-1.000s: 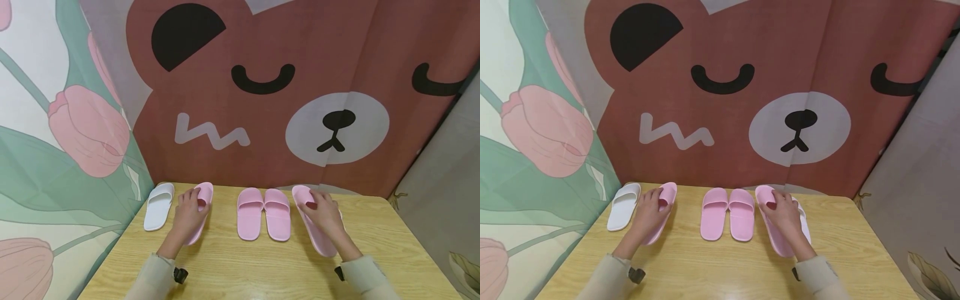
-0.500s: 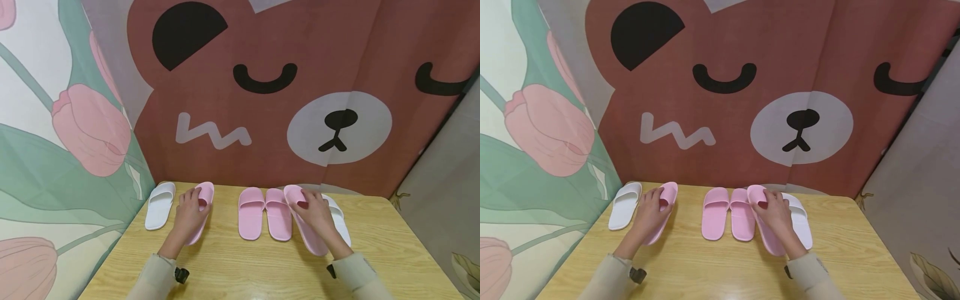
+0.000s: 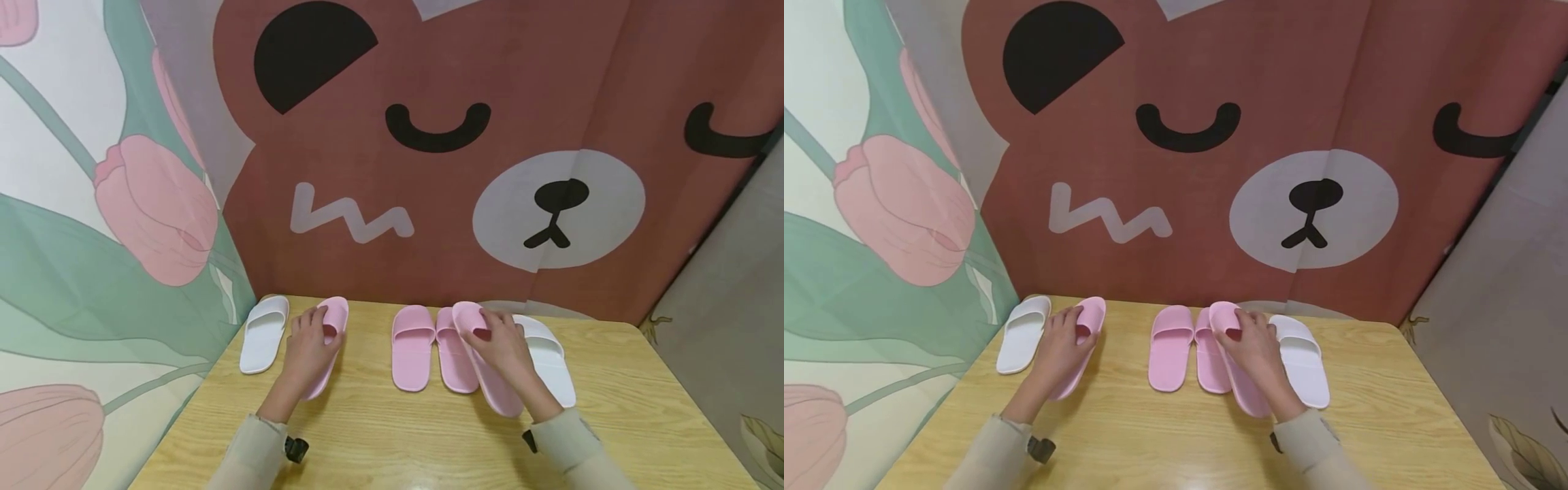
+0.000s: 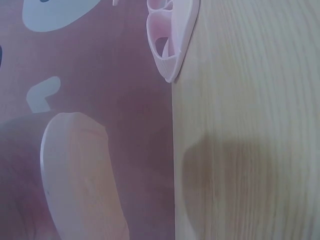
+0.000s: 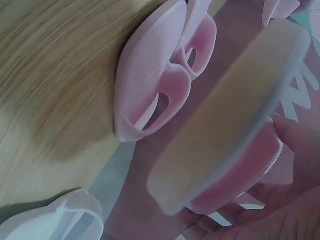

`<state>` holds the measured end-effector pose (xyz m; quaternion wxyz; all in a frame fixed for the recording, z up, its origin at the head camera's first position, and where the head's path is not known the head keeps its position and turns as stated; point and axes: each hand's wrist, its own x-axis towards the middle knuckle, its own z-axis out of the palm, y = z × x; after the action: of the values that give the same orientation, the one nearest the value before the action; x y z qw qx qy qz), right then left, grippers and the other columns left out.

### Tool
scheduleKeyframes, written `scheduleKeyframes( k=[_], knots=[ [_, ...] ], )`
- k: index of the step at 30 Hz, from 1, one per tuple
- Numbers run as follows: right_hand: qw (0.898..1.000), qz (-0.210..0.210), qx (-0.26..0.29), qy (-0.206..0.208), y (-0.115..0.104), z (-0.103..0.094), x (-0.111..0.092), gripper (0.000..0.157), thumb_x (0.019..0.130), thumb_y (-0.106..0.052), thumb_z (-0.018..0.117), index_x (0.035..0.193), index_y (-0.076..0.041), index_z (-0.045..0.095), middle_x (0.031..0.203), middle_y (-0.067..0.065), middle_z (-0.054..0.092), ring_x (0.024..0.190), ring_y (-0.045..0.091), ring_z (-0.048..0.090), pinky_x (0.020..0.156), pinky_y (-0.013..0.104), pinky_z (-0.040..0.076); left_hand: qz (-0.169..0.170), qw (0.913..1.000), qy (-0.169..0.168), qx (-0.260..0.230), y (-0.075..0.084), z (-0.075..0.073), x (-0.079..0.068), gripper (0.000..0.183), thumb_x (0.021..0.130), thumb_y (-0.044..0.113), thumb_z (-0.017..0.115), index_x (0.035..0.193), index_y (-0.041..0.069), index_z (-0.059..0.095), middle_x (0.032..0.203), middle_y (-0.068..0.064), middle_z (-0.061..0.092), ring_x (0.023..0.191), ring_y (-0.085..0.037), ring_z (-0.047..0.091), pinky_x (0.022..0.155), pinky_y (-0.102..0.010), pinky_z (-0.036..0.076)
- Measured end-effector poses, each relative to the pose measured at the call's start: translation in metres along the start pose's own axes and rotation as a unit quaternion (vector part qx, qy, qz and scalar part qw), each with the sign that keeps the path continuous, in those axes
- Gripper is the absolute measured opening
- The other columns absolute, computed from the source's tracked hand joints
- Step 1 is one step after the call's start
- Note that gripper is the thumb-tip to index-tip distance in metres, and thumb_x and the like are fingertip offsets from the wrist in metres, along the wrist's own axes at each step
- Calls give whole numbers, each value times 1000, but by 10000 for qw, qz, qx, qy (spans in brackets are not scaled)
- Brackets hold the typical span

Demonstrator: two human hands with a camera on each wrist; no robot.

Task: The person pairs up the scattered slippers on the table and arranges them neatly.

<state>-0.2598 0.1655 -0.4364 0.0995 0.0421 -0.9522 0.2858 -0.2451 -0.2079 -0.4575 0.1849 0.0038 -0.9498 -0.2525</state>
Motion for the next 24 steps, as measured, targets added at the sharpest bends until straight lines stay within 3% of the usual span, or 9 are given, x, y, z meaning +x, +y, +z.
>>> scheduleKeyframes(
  k=[10,24],
  knots=[
    [10000,-58,45,-24,-18,10,3,76,91,-49,69,150,-7,47,145,27,45,130,54,42,102,66,39,-6,10000,36,-2,-2,-2,-2,71,89,39,74,144,3,49,145,-23,46,129,-42,41,92,-63,46],
    [9998,-107,165,-48,-36,22,5,75,90,-51,70,149,-10,49,145,24,46,125,49,45,98,63,42,3,10000,14,7,-5,-1,-2,71,88,38,74,144,2,48,144,-24,46,128,-42,40,91,-63,46]
  ],
)
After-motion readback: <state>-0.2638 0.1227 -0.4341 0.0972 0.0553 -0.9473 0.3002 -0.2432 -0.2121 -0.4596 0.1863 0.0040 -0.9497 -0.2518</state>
